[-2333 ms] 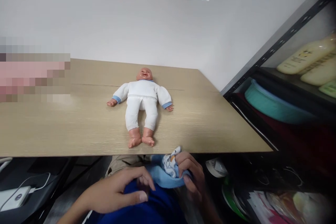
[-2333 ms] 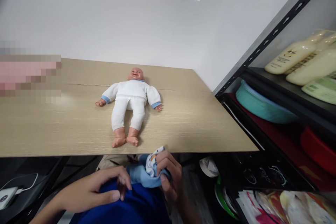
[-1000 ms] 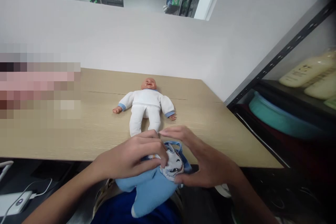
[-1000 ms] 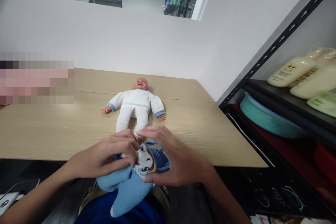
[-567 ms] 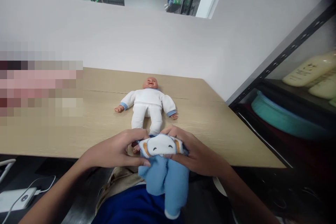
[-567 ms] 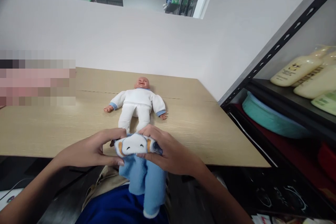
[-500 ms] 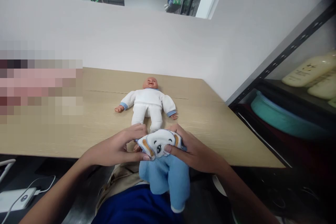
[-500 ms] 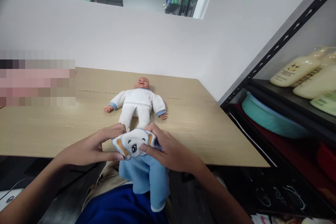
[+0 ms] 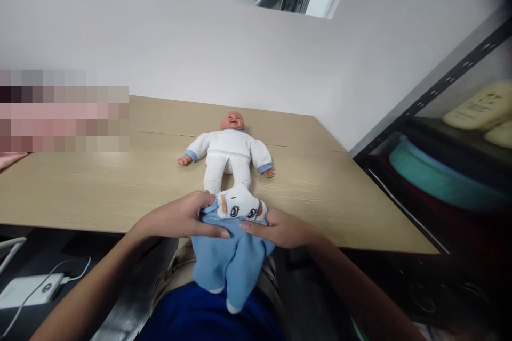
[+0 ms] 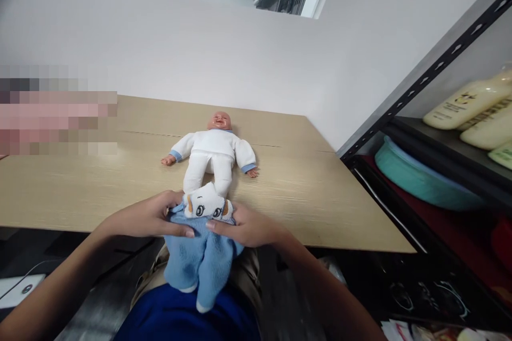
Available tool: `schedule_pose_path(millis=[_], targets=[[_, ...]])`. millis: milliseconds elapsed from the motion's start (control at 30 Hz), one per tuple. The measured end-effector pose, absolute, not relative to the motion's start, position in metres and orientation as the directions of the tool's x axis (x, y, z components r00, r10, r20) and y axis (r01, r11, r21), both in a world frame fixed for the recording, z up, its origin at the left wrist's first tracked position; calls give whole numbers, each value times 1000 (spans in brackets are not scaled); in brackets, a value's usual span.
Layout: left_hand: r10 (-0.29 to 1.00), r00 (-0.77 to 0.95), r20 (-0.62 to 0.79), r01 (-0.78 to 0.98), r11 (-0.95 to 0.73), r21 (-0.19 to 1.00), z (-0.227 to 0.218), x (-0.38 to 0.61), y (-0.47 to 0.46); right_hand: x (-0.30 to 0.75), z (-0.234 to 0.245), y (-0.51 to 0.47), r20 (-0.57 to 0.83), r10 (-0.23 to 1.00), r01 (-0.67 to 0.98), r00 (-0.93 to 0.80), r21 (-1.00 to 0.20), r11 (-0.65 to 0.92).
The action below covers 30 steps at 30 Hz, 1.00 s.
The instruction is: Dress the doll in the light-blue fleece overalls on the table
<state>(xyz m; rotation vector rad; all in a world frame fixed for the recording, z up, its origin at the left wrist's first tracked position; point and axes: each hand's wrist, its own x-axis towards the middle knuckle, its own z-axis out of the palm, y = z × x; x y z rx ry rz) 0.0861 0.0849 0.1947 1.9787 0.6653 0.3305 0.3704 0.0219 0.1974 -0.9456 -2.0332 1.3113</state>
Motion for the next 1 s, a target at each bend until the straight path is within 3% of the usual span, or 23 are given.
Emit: schedule_pose_path(millis=[167,333,433,567,667,867,1000], targets=[[601,796,78,207,-391,897,197,85,88,362,186,23,16,783,320,-622,-907,273],[661,746,83,193,-335,922,192,93,83,356,176,29,61,747,330,-662,-871,363],[609,792,37,178,-288,941,185,88,80,356,174,27,113,761,274,-639,-891,362],[528,847,-58,193,-204,960,170,74,79,360,169,24,51,798,188,-601,-961,202],[543,840,-19,140,-183,973,161,69,79,361,163,25,1,773,167,-635,-976,139],[692,722,10,93,-111,989,160,81,79,357,157,34,-267,559,242,-785,-963,-120],[646,763,-29,61,-28,998,152,80,78,355,158,33,-219,593,183,-775,-976,-121]])
